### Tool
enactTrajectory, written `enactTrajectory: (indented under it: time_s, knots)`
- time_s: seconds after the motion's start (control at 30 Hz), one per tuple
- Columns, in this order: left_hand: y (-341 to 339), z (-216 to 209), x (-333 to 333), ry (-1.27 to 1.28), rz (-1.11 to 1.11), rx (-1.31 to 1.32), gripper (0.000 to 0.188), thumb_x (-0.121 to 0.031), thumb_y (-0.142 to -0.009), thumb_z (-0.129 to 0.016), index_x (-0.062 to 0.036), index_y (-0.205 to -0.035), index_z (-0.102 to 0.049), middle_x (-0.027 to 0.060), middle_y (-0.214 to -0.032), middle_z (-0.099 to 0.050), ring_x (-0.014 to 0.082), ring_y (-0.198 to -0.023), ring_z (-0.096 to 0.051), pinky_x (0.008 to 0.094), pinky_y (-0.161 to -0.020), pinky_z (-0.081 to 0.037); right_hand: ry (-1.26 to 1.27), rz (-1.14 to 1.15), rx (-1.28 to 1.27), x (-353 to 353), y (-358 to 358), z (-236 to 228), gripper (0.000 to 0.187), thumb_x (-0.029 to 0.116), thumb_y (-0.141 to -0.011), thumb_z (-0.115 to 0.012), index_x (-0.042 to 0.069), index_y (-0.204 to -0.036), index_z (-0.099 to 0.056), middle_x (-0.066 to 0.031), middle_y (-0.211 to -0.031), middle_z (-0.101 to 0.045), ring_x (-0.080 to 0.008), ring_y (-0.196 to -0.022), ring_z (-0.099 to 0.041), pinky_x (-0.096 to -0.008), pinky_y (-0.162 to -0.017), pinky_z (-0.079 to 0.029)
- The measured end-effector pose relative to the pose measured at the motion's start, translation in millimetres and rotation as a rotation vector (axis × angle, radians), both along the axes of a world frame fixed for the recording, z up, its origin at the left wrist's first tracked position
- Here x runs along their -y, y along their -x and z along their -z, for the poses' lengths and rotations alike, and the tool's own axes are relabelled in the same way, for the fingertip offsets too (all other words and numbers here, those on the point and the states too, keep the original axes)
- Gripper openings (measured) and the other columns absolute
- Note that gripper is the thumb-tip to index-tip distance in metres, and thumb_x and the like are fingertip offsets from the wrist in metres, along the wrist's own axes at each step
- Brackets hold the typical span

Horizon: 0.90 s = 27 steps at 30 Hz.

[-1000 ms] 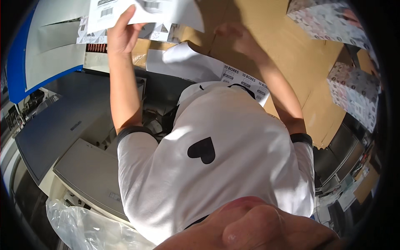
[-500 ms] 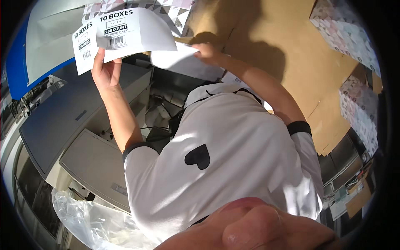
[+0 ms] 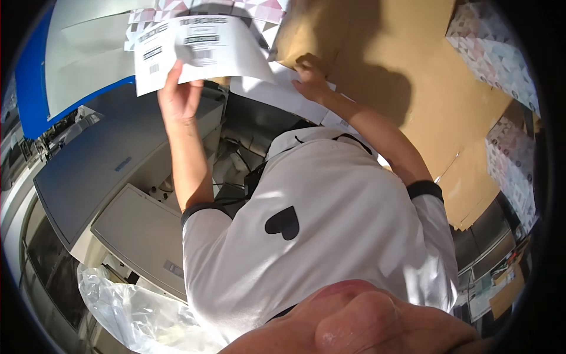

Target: Placing informational sheets and labels onto stacked boxes of paper products.

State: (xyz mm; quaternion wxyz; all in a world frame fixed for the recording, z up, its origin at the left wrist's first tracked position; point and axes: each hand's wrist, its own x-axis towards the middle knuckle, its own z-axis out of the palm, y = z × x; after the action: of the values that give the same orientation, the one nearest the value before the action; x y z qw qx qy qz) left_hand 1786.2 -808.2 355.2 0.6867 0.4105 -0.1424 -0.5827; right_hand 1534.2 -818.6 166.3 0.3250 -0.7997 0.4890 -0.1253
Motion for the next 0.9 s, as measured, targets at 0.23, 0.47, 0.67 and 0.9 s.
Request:
enactTrajectory:
  time_s: [0.23, 0.47, 0.67, 0.9]
  knots:
    - [82, -8, 31, 0.029, 0.323, 0.147, 0.026, -0.005, -0.075, -0.06, -0.0021, -0.099, -0.05, 0.0048, -0.083, -0.056, 0.011, -0.064, -0.054, 0.0217, -0.049, -0.043, 0.079, 0.357, 0.579, 18, 55, -164, 0.021, 0.017, -0.075, -0.061, 0.002, -0.089, -0.057, -0.0083, -0.077, -0.06, -0.0201, -0.073, -0.059, -0.0279, -0.067, -0.046]
    - [171, -20, 38, 0.169, 0.502, 0.519, 0.026, -0.004, -0.074, -0.059, -0.0043, -0.098, -0.052, 0.0025, -0.088, -0.054, 0.0089, -0.073, -0.052, 0.0194, -0.051, -0.039, 0.286, 0.311, 0.682, 18, 80, -204, 0.017, 0.012, -0.078, -0.059, 0.003, -0.092, -0.055, -0.0034, -0.078, -0.056, -0.014, -0.079, -0.052, -0.0241, -0.073, -0.042]
    - [202, -33, 16, 0.037, 0.571, 0.238, 0.026, -0.002, -0.074, -0.058, -0.0062, -0.098, -0.051, 0.0015, -0.087, -0.054, 0.0076, -0.072, -0.051, 0.019, -0.052, -0.038, -0.591, 0.569, 1.296, 4, 134, -206, 0.018, 0.017, -0.082, -0.056, 0.003, -0.094, -0.056, -0.0018, -0.084, -0.057, -0.0082, -0.081, -0.05, -0.0228, -0.072, -0.04]
    - [225, -39, -3, 0.003, 0.58, 0.287, 0.025, -0.006, -0.076, -0.057, -0.0061, -0.1, -0.05, 0.0002, -0.086, -0.053, 0.0064, -0.065, -0.048, 0.0184, -0.046, -0.034, -0.529, 0.338, 1.021, -13, 151, -214, 0.038, 0.022, -0.076, -0.063, -0.001, -0.105, -0.052, -0.0068, -0.096, -0.056, -0.0123, -0.088, -0.051, -0.0254, -0.078, -0.041]
